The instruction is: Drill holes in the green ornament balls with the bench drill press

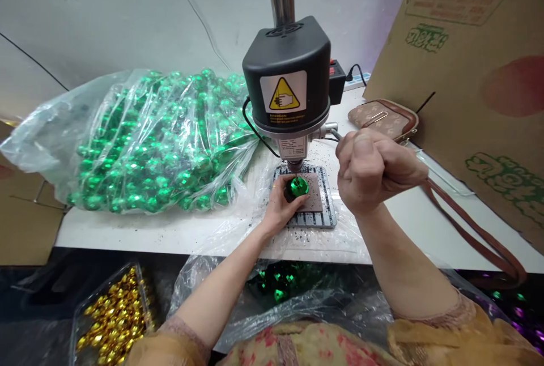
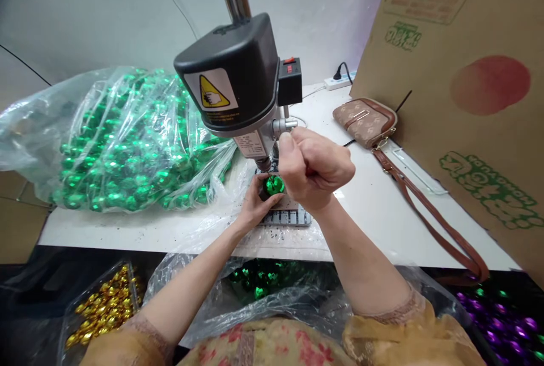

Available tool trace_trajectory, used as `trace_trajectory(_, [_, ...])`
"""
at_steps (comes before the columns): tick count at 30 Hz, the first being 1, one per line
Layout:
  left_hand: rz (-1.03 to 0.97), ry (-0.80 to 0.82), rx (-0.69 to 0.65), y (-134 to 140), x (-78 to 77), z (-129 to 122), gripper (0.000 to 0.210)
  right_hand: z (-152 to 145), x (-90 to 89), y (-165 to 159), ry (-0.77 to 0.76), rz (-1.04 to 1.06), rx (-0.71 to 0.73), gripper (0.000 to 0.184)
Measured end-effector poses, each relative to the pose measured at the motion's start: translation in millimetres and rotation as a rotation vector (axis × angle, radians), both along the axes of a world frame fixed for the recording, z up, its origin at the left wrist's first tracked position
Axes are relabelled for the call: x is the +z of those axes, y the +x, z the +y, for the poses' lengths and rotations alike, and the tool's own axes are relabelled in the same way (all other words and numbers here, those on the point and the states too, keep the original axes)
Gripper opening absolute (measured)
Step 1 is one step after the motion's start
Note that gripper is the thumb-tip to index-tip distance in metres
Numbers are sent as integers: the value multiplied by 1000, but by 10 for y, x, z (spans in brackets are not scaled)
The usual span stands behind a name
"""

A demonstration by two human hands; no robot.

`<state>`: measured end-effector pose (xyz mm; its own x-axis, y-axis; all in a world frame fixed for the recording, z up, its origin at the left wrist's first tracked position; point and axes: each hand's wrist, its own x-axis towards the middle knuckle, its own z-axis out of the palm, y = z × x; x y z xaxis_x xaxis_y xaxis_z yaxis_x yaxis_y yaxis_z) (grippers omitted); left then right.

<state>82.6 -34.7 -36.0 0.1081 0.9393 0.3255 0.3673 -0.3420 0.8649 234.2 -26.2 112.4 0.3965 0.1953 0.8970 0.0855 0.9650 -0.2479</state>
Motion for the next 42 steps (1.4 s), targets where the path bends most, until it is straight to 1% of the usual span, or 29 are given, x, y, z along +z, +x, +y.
trace_trajectory(8, [-46,-6,-17,2,-17,6,48,33,-93,-15,73,11,-37,50])
trace_trajectory(15, [-41,-15,-22,-13,-26,12,50,32,-140,20,101,-35,-30,50])
trace_trajectory(19, [-46,-20,-28,-5,-4,2,50,34,-233,39,146,-54,-53,49])
trace_trajectory(21, [-53,-30,-22,-3,5,-9,50,21,-287,43,151,-75,-42,48])
trace_trajectory(23, [-50,-33,-13,-3,8,-19,50,-5,-289,35,145,-83,-36,49])
trace_trajectory(24, [-46,-34,-8,-3,7,-21,51,-20,-258,26,134,-76,-38,49])
trace_trajectory(26, [-41,-43,-7,2,2,-13,51,-45,-122,0,58,-30,-34,49])
trace_trajectory(28, [-53,-60,-5,16,4,6,51,-50,82,-29,-87,39,0,47])
trace_trajectory(29, [-64,-67,-5,25,12,12,51,-43,190,-41,-118,87,14,47])
trace_trajectory(31, [-87,-62,25,33,48,-7,50,-20,376,-53,-154,104,40,46])
trace_trajectory(33, [-77,-38,104,12,113,-108,47,2,489,-52,-190,103,74,46])
trace_trajectory(35, [-6,-18,149,-53,192,-316,44,10,525,-44,-220,95,98,46])
trace_trajectory(36, [55,-8,122,-101,229,-455,43,10,523,-39,-235,87,100,45])
trace_trajectory(37, [133,8,48,-156,260,-607,44,11,513,-35,-238,81,101,45])
trace_trajectory(39, [323,95,-186,-276,299,-899,50,19,488,-29,-218,77,108,46])
trace_trajectory(40, [409,161,-302,-337,308,-1012,54,29,477,-27,-203,84,113,46])
trace_trajectory(41, [473,227,-391,-397,311,-1087,56,41,470,-26,-180,96,122,46])
trace_trajectory(42, [506,281,-435,-457,312,-1114,56,54,465,-25,-157,107,131,46])
